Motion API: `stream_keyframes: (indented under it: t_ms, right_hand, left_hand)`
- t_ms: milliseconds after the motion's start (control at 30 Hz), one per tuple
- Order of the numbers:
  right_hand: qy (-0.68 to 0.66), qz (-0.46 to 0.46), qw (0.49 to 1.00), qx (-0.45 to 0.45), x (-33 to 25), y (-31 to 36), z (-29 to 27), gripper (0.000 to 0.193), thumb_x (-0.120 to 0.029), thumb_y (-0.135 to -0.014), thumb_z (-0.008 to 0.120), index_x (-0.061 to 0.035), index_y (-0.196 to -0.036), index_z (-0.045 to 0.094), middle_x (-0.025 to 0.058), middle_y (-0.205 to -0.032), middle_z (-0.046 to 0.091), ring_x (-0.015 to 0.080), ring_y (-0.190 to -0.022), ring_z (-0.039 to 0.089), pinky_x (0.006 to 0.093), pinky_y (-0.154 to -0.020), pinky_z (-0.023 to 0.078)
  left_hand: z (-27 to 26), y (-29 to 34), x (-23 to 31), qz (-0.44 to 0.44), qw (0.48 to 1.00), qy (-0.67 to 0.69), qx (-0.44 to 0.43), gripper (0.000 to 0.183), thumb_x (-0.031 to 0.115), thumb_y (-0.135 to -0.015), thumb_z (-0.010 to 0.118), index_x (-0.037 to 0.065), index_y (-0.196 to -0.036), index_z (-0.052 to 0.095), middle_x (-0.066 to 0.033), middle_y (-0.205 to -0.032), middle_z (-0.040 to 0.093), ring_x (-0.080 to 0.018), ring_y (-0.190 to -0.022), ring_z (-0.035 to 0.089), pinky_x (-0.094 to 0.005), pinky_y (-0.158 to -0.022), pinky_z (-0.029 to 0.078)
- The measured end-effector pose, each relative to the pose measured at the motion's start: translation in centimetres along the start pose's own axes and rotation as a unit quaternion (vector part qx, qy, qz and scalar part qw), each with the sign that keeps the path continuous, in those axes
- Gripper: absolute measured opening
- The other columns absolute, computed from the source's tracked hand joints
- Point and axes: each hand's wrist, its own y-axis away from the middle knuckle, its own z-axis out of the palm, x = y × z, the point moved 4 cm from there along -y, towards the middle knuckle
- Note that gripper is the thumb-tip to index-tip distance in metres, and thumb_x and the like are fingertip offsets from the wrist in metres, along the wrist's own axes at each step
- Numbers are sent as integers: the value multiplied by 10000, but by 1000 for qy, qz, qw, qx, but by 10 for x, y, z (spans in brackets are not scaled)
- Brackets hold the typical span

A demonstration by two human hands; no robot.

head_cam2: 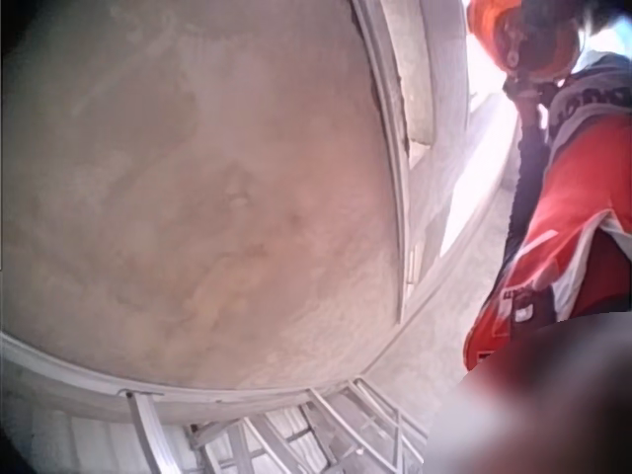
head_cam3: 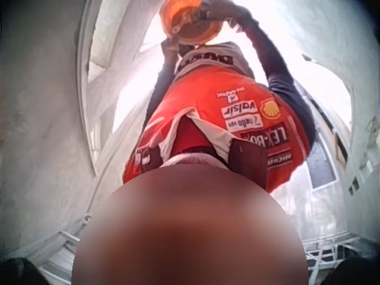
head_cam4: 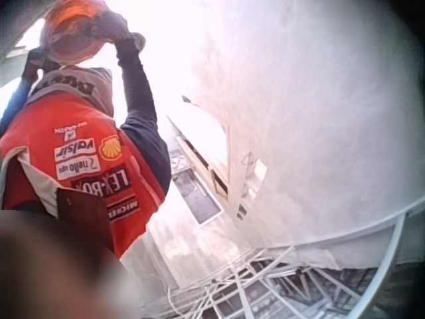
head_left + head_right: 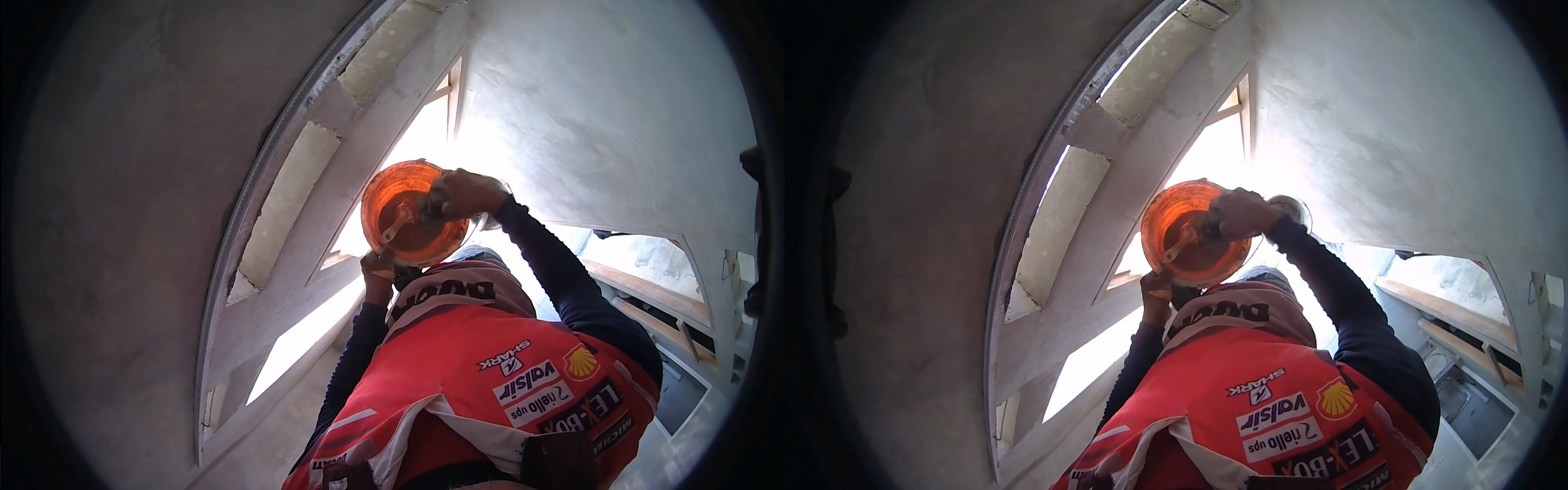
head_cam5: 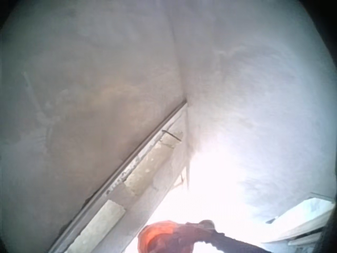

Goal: The person scoops plaster from a bucket with a trowel and applies it to a wall surface near a window frame, smoothing the material with repeated strokes. The person works continuously on the same wall area throughout the clip.

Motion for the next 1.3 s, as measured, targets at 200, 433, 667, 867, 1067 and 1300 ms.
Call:
stream_keyframes:
  t_ms: [200, 433, 667, 867, 1067, 1300]
  right_hand:
    - [-280, -3, 871, 403, -25, -16, -115, 437, -131, -891, 776, -14, -1287, 631, 104, -1189, 697, 206, -1049, 706, 365, -883, 591]
    - [-162, -48, 858, 485, -64, -74, -76, 505, -67, -868, 767, -24, -1323, 552, 191, -1206, 598, 419, -1188, 579, 503, -1037, 478]
    - [-125, -101, 787, 596, -70, -61, -84, 503, -95, -850, 721, -2, -1311, 541, 235, -1191, 561, 446, -1144, 559, 515, -984, 486]
    - [-200, -27, 800, 565, -66, -66, -81, 491, -35, -836, 726, -11, -1294, 552, 217, -1178, 569, 423, -1110, 574, 492, -979, 487]
    - [-71, -201, 808, 550, -76, -65, -72, 491, -32, -832, 718, -28, -1291, 546, 212, -1234, 576, 421, -1160, 555, 507, -1019, 450]
    - [-167, -92, 763, 617, -70, -61, -77, 473, -52, -871, 733, -11, -1301, 542, 217, -1216, 580, 413, -1181, 559, 496, -1032, 456]
  left_hand:
    - [-5, 2, -8, -21, 998, 54, -3, 163, 170, -995, 670, 11, -975, 693, 19, -808, 647, -65, -626, 530, -257, -545, 397]
    - [-11, -4, -19, 44, 998, -54, 5, 183, 180, -1009, 663, 6, -959, 691, 8, -830, 655, -85, -662, 556, -267, -585, 432]
    - [-10, 13, -12, -48, 996, 72, -15, 213, 200, -1019, 665, -4, -960, 689, -15, -841, 680, -102, -677, 604, -278, -609, 492]
    - [-10, 9, -7, -43, 999, 10, 11, 214, 208, -1018, 670, -1, -974, 691, -21, -847, 681, -109, -702, 618, -276, -632, 501]
    - [-10, 10, -12, -45, 996, 67, -26, 195, 208, -1006, 674, 24, -945, 699, 0, -845, 666, -98, -719, 585, -270, -652, 473]
    - [-16, 6, -22, -18, 998, 56, -24, 195, 218, -998, 687, 32, -939, 692, 16, -832, 654, -91, -702, 552, -263, -643, 417]
